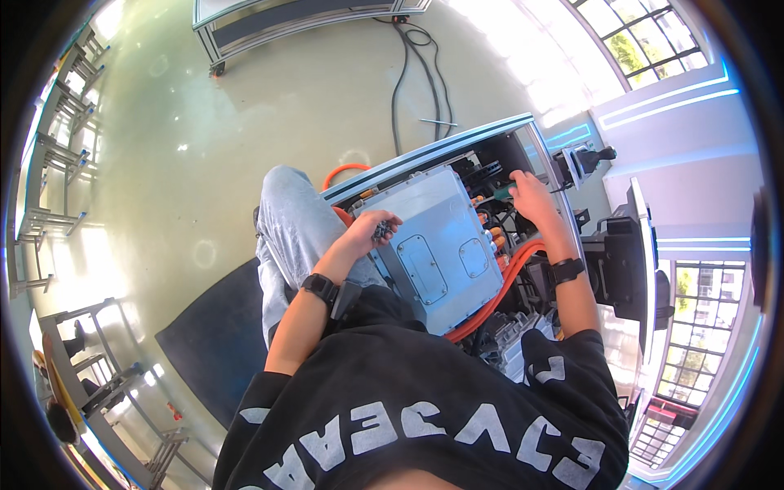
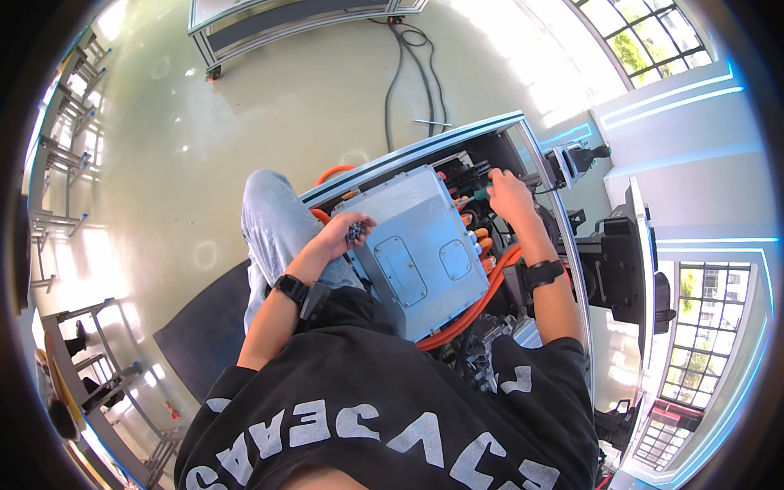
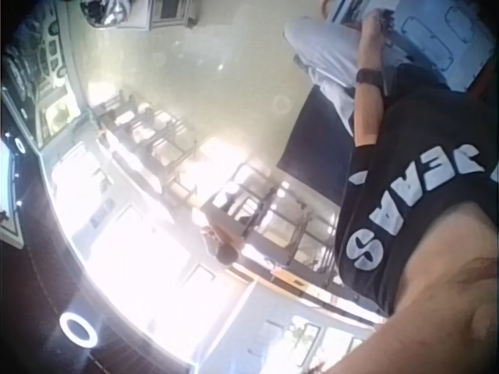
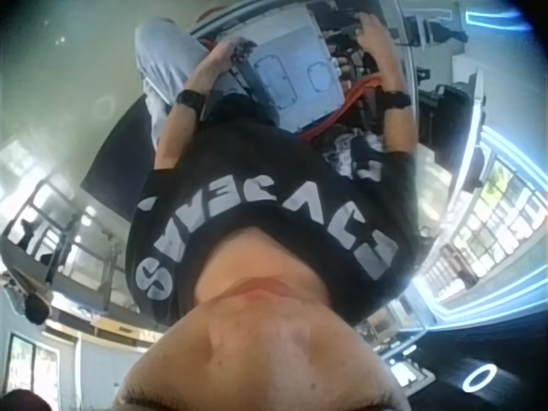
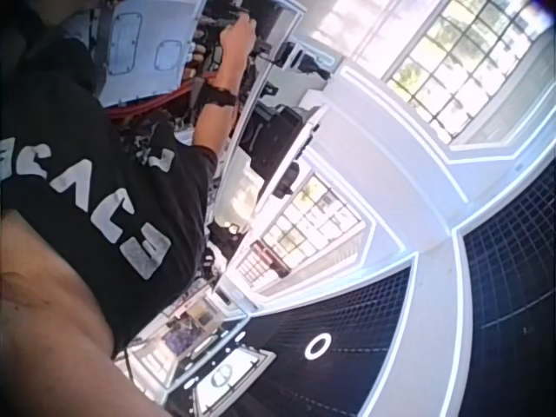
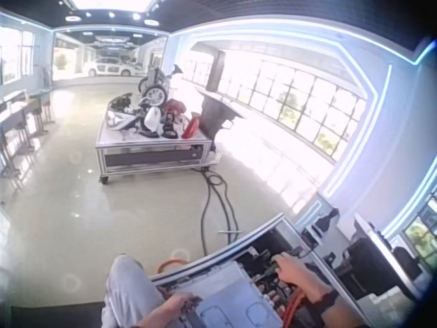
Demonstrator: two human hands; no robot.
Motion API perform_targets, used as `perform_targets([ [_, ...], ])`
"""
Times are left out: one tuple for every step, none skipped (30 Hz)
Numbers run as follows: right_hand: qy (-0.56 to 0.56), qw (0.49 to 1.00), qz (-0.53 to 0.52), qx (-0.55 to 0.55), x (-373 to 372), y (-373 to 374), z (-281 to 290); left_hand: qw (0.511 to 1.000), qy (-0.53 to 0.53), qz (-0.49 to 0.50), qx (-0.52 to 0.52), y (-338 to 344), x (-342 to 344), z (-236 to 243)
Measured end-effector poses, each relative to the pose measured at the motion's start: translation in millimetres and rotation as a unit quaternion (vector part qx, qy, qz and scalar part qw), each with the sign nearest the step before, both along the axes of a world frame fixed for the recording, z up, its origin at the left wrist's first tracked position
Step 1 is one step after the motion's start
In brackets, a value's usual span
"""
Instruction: Repairing or inspecting an electric vehicle battery management system or similar high-voltage automotive component.
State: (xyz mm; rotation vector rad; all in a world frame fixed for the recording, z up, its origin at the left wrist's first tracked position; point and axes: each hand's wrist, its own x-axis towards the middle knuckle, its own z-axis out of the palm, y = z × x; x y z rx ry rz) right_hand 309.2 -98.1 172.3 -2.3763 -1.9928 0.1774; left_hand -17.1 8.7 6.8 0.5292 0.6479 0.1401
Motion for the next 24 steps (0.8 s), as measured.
perform_targets([
  [-0.032,0.992,-0.094,-0.082,-3.1,4.9,-0.7,1.0,0.003,-0.001,-0.002,0.1,0.2,0.4],
  [-0.062,0.967,-0.186,-0.162,-7.0,9.0,-0.4,1.0,0.004,-0.001,-0.001,0.2,-0.2,-0.4],
  [-0.061,0.967,-0.186,-0.162,-9.4,10.6,1.3,1.0,-0.001,-0.001,0.001,-0.1,-0.5,-1.2],
  [-0.065,0.961,-0.207,-0.174,-11.4,11.9,3.2,1.0,-0.007,0.0,0.004,-0.3,-1.0,-2.0],
  [-0.07,0.953,-0.227,-0.186,-12.0,13.2,4.9,1.0,-0.007,0.0,0.005,-0.3,-1.0,-3.2],
  [-0.071,0.954,-0.226,-0.186,-10.5,9.6,4.1,1.0,-0.007,0.0,0.003,-0.2,-1.2,-4.4],
  [-0.041,0.988,-0.121,-0.086,-6.8,1.9,1.6,1.0,-0.007,0.0,0.0,0.2,-1.3,-5.6],
  [-0.012,1.0,-0.016,0.015,-1.8,-5.6,-1.1,1.0,-0.008,-0.002,0.0,-0.1,-0.5,-2.6],
  [-0.013,1.0,-0.018,0.015,3.5,-8.8,-4.6,1.0,0.001,-0.003,0.001,-0.2,0.1,0.4],
  [-0.003,1.0,-0.013,0.007,9.0,-10.9,-8.4,1.0,0.01,-0.004,0.002,-0.5,1.1,3.4],
  [0.008,1.0,-0.005,0.001,6.3,-7.3,-6.5,1.0,0.01,-0.003,0.002,-0.4,1.1,1.3],
  [0.008,1.0,-0.005,0.001,4.2,-1.6,-4.8,1.0,0.003,-0.004,0.0,-0.5,1.6,-0.8],
  [0.011,0.986,-0.126,-0.106,2.2,5.9,-3.1,1.0,-0.005,-0.004,-0.002,-0.4,1.9,-2.9],
  [0.013,0.947,-0.242,-0.211,-4.2,12.6,1.6,1.0,-0.004,-0.002,-0.002,-0.2,0.8,-3.1],
  [0.014,0.947,-0.241,-0.212,-8.9,14.5,5.9,1.0,-0.001,-0.002,-0.001,0.0,0.0,-3.2],
  [0.023,0.951,-0.242,-0.193,-13.7,14.8,9.8,1.0,0.001,-0.001,-0.001,0.2,-1.1,-3.3],
  [0.032,0.953,-0.244,-0.174,-16.1,12.8,12.9,1.0,0.0,-0.001,-0.001,0.2,-0.8,-3.3],
  [0.031,0.954,-0.244,-0.174,-13.4,7.5,11.1,1.0,0.0,-0.003,0.001,0.1,-0.6,-3.4],
  [0.009,0.986,-0.139,-0.087,-6.5,-0.2,5.9,1.0,-0.001,-0.004,0.002,0.1,-0.7,-3.6],
  [-0.014,0.999,-0.033,0.001,-0.8,-6.6,2.5,1.0,-0.002,-0.005,0.002,0.0,0.3,-2.4],
  [-0.015,0.999,-0.035,0.001,4.7,-9.5,-1.6,1.0,0.001,-0.005,-0.001,0.1,1.0,-1.3],
  [-0.017,0.999,-0.042,-0.025,10.5,-11.1,-5.8,1.0,0.004,-0.005,-0.004,0.0,2.0,-0.2],
  [-0.016,0.997,-0.047,-0.05,7.6,-7.0,-4.1,1.0,0.004,-0.005,-0.004,0.0,1.4,-0.8],
  [-0.015,0.998,-0.047,-0.05,5.6,-0.4,-2.4,1.0,0.0,-0.005,-0.001,-0.1,1.1,-1.5],
])
